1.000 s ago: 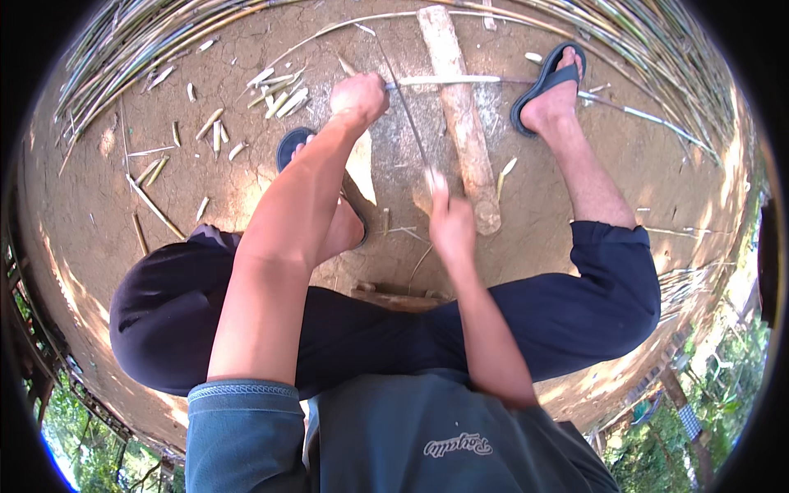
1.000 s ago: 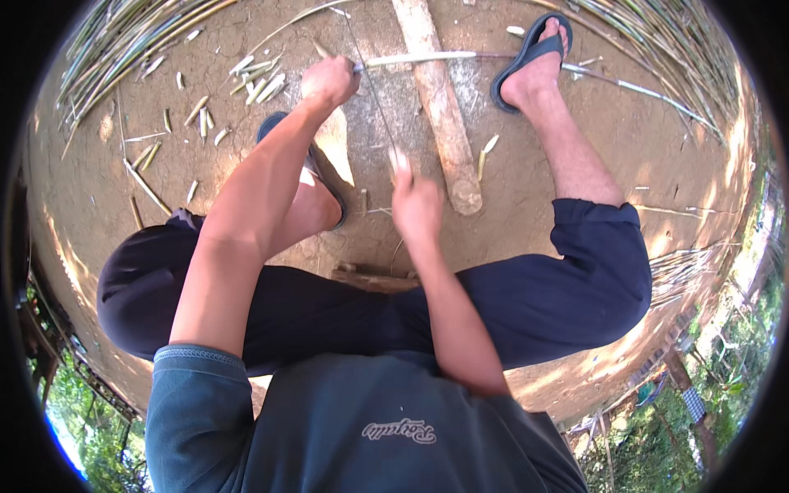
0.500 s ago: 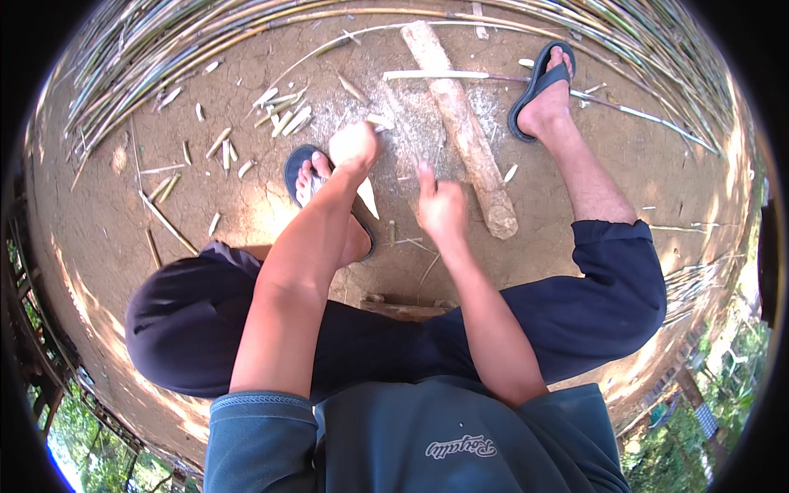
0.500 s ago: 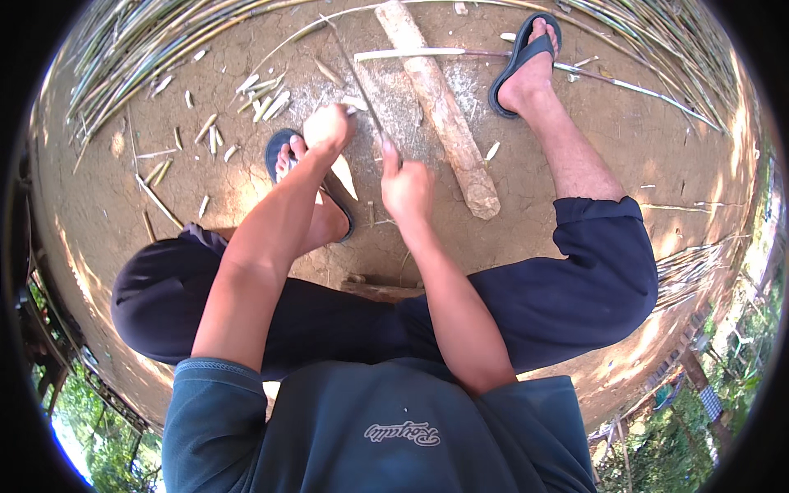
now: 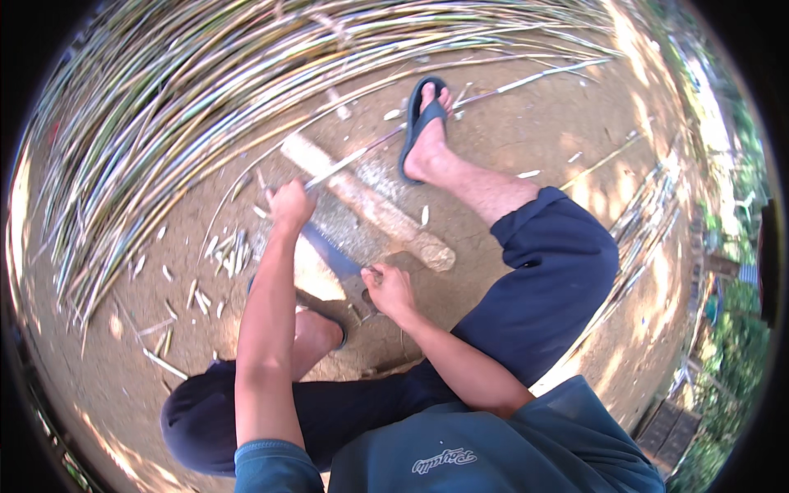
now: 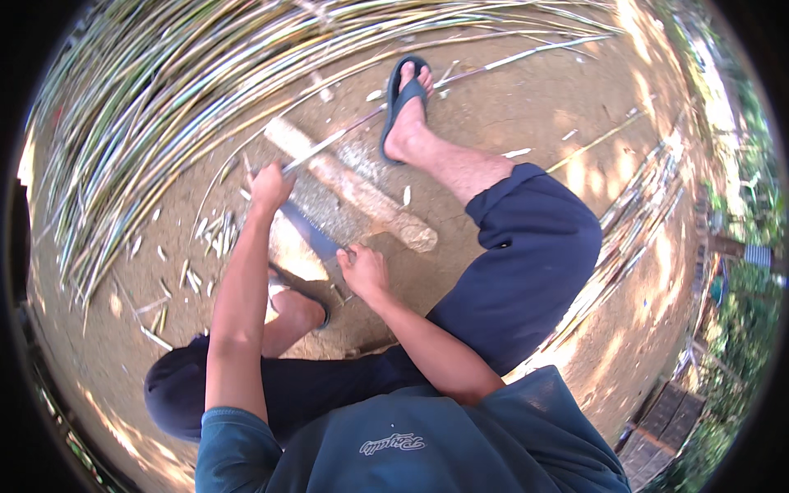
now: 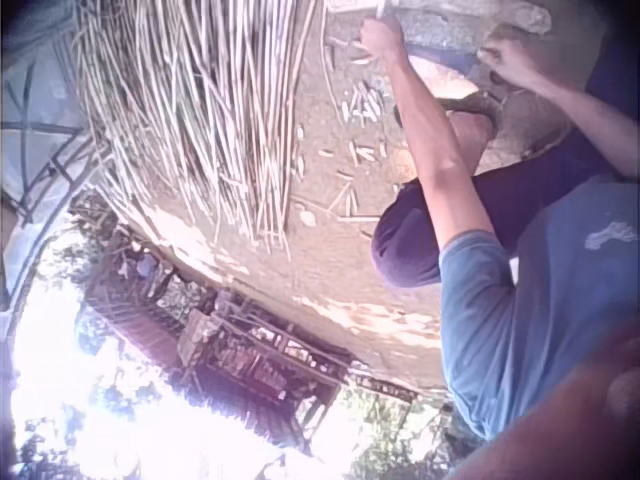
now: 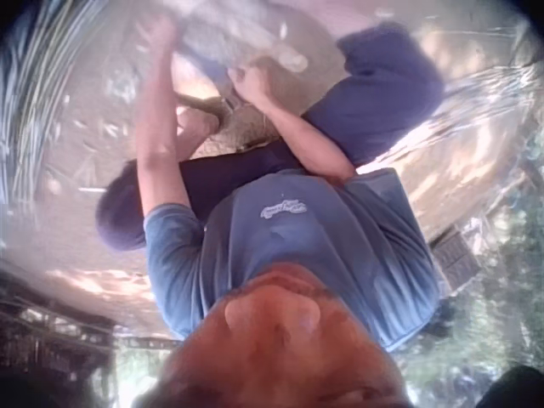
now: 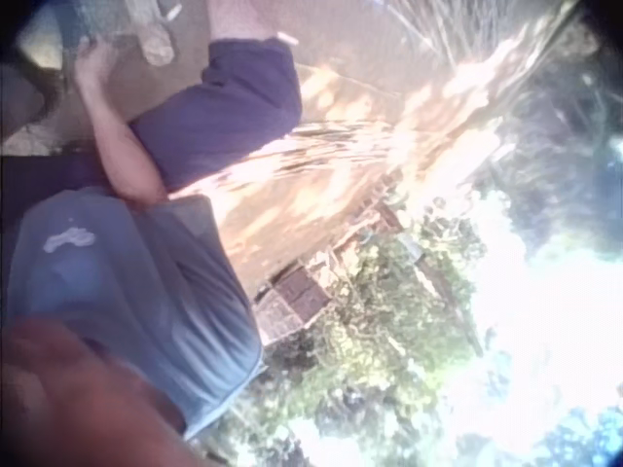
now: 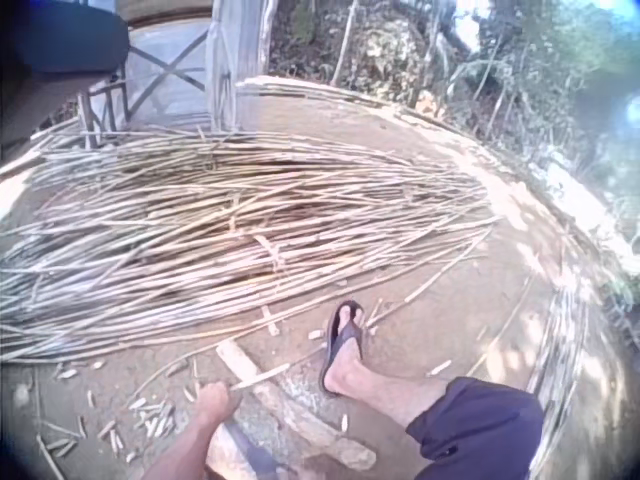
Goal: The person sits on the ground and uses a machete to split long bamboo stalks into thin strips. They repeatedly pick up a stalk, place it on a wooden block, and strike it with the machete to separate the layers, then set the finished strips aside.
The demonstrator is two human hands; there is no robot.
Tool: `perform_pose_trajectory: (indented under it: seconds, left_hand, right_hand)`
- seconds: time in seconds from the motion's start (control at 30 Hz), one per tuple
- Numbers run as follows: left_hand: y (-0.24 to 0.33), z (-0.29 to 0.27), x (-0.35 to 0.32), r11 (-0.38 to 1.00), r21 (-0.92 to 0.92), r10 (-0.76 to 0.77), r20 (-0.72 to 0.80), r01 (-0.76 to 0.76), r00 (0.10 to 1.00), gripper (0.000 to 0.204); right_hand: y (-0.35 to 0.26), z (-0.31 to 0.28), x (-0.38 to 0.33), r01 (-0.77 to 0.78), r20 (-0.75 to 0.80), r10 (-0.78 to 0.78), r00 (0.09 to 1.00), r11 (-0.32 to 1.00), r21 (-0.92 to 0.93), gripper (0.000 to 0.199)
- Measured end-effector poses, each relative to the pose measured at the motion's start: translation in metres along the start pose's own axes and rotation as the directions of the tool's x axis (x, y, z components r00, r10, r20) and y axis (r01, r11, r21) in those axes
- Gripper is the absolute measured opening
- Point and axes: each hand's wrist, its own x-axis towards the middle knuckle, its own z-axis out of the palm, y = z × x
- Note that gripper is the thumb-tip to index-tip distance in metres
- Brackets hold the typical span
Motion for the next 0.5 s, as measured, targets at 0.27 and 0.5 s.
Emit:
perform_pose_trajectory:
  seconds: [0.27, 0.5]
  left_hand:
    - [0.100, -0.097, -0.045, 0.962, -0.154, 0.182, -0.262, -0.227, 0.948, 0.030]
    - [0.203, -0.167, -0.146, 0.573, -0.464, 0.671, -0.207, -0.675, 0.712, 0.036]
  right_hand:
    - [-0.093, -0.078, 0.138, -0.218, 0.204, 0.093, 0.975, 0.194, 0.956, 0.072]
    - [-0.118, -0.263, 0.075, 0.308, -0.222, 0.358, 0.907, -0.205, 0.929, 0.023]
